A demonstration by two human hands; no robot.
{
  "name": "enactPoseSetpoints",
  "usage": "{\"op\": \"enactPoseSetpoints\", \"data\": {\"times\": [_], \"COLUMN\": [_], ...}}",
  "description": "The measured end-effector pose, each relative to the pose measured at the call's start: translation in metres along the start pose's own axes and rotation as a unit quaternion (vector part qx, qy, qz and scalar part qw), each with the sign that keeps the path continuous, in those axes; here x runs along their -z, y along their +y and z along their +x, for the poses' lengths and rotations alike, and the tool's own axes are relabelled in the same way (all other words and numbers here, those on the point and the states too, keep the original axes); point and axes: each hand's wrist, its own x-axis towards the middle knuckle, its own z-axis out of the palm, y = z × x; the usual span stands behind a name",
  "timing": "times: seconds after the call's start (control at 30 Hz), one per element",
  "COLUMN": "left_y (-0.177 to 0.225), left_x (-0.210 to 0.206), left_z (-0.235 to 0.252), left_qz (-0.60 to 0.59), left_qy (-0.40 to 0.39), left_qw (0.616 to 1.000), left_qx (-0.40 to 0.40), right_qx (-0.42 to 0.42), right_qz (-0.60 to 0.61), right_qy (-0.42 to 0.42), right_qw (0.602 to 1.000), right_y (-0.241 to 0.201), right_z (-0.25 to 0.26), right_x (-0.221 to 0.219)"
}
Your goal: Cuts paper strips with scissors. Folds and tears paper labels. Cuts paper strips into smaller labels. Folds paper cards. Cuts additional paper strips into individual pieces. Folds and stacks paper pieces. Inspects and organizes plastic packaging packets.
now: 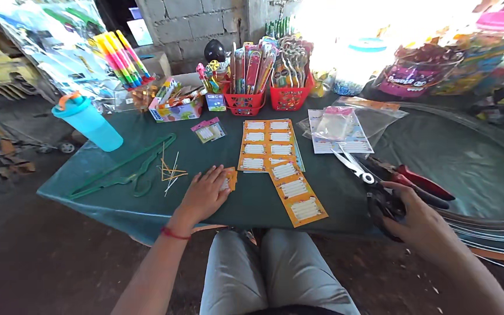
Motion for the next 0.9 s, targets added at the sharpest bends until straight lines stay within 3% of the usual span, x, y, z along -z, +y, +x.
{"op": "enactPoseSetpoints", "data": {"times": [0.13, 0.33, 0.47, 0.57, 0.63, 0.7, 0.77, 0.83, 0.9], "left_y": [0.015, 0.03, 0.036, 0.034, 0.03, 0.028, 0.029, 0.034, 0.041], "left_x": [-0.008, -0.023, -0.054, -0.081, -0.091, -0.094, -0.091, -0.085, -0.078], "left_z": [-0.031, -0.049, -0.06, -0.064, -0.067, -0.071, -0.073, -0.074, -0.072], "left_qz": [0.018, 0.035, 0.063, 0.122, 0.156, 0.163, 0.155, 0.155, 0.165], "left_qy": [0.03, 0.043, 0.172, 0.308, 0.366, 0.4, 0.42, 0.429, 0.439], "left_qw": [0.999, 0.998, 0.982, 0.94, 0.912, 0.894, 0.885, 0.881, 0.873], "left_qx": [-0.001, 0.006, -0.037, -0.077, -0.1, -0.116, -0.125, -0.127, -0.131], "right_qx": [0.005, 0.025, 0.041, 0.089, 0.131, 0.167, 0.183, 0.159, 0.124], "right_qz": [-0.073, -0.087, -0.129, -0.15, -0.094, 0.014, 0.179, 0.323, 0.422], "right_qy": [-0.003, 0.019, 0.028, 0.069, 0.107, 0.094, -0.013, -0.151, -0.221], "right_qw": [0.997, 0.996, 0.99, 0.982, 0.981, 0.981, 0.967, 0.921, 0.871], "right_y": [-0.002, -0.009, -0.016, -0.021, -0.036, -0.06, -0.087, -0.114, -0.137], "right_z": [-0.006, -0.002, 0.0, -0.001, -0.005, -0.014, -0.024, -0.032, -0.03], "right_x": [-0.002, -0.009, -0.016, -0.015, -0.016, -0.027, -0.053, -0.087, -0.114]}}
